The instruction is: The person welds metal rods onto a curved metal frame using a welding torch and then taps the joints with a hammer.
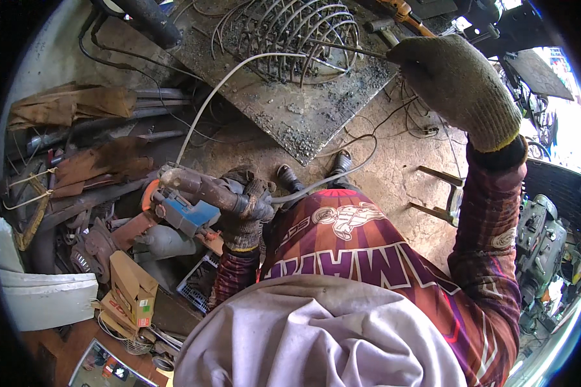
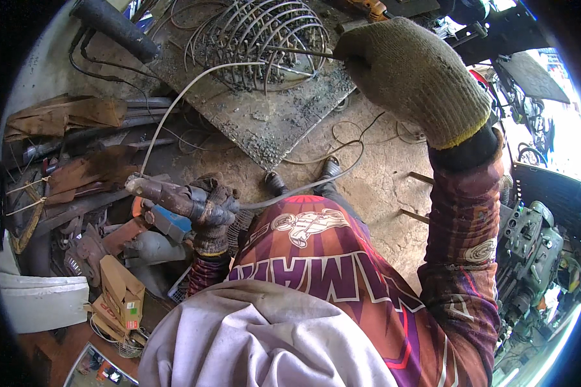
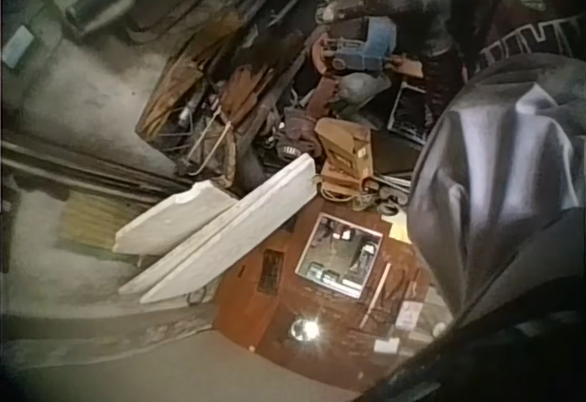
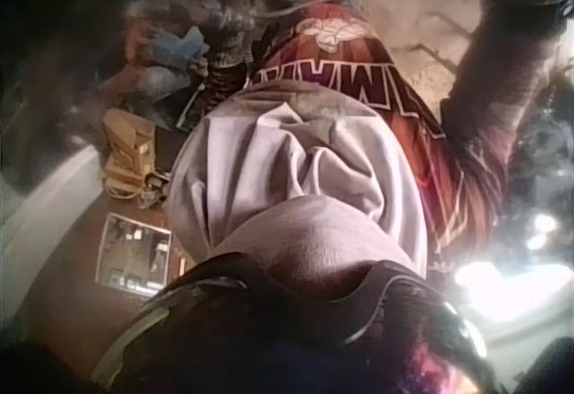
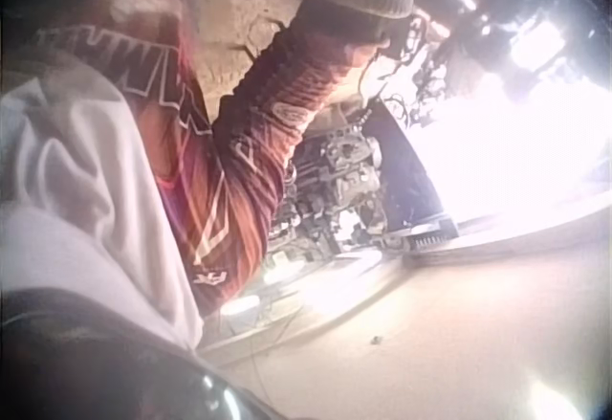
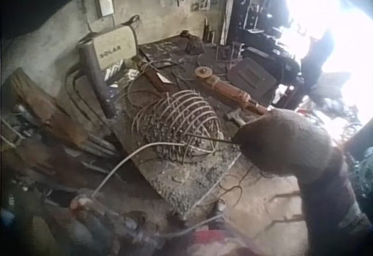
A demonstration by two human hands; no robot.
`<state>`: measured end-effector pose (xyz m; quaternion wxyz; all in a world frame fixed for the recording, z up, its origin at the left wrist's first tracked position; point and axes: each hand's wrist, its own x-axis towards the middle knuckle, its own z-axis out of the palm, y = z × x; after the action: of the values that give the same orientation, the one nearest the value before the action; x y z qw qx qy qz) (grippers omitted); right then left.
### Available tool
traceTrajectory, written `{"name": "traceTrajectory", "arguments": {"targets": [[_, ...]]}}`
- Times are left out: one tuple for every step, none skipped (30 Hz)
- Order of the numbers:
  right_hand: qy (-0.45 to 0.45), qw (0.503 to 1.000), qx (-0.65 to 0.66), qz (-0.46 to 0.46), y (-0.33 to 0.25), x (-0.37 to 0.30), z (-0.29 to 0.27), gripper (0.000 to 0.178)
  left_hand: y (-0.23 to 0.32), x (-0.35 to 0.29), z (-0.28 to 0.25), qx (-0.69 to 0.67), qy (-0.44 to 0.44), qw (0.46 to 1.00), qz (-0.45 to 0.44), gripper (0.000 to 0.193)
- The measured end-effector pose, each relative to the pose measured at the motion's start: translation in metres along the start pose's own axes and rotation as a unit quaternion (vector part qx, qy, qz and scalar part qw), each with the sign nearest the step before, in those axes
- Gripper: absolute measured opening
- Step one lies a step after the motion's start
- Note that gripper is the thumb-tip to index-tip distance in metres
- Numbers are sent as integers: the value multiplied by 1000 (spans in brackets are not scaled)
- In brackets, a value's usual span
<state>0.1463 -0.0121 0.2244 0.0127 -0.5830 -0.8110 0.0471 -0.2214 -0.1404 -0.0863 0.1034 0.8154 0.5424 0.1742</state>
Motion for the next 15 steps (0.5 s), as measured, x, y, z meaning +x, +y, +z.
{"name": "traceTrajectory", "arguments": {"targets": [[7,1000,-19,12,1,-1,3,23,-2,-2,5,32,-25,999,-9,16],[14,999,-37,25,2,-2,5,23,-3,-3,9,64,-50,997,-16,19],[13,999,-37,25,1,-2,5,23,-4,-4,12,63,-51,997,-16,19],[6,999,-41,28,0,-2,3,23,-6,-5,14,136,-7,990,41,16],[0,999,-44,30,0,-1,3,24,-10,-8,18,173,13,982,69,18],[0,999,-43,29,0,0,4,24,-13,-11,22,210,36,972,95,22],[-2,999,-44,26,1,1,4,24,-20,-17,29,191,85,973,100,23],[-4,999,-46,28,3,0,4,24,-18,-15,29,179,109,972,106,23],[-6,998,-48,32,3,-2,2,24,-16,-14,28,165,132,971,113,24],[1,998,-56,30,3,-4,1,24,-9,-16,26,77,108,991,17,39],[11,998,-59,17,3,-3,4,24,-9,-20,26,38,94,994,-36,55],[12,998,-56,13,4,-1,6,24,-10,-24,25,0,84,992,-89,71],[15,999,-49,4,5,1,8,24,-20,-31,35,42,75,994,-61,85],[12,998,-53,10,4,-3,2,24,-30,-34,48,70,63,995,-21,99],[16,999,-46,-2,4,2,7,24,-49,-48,64,81,65,994,-30,99]]}}
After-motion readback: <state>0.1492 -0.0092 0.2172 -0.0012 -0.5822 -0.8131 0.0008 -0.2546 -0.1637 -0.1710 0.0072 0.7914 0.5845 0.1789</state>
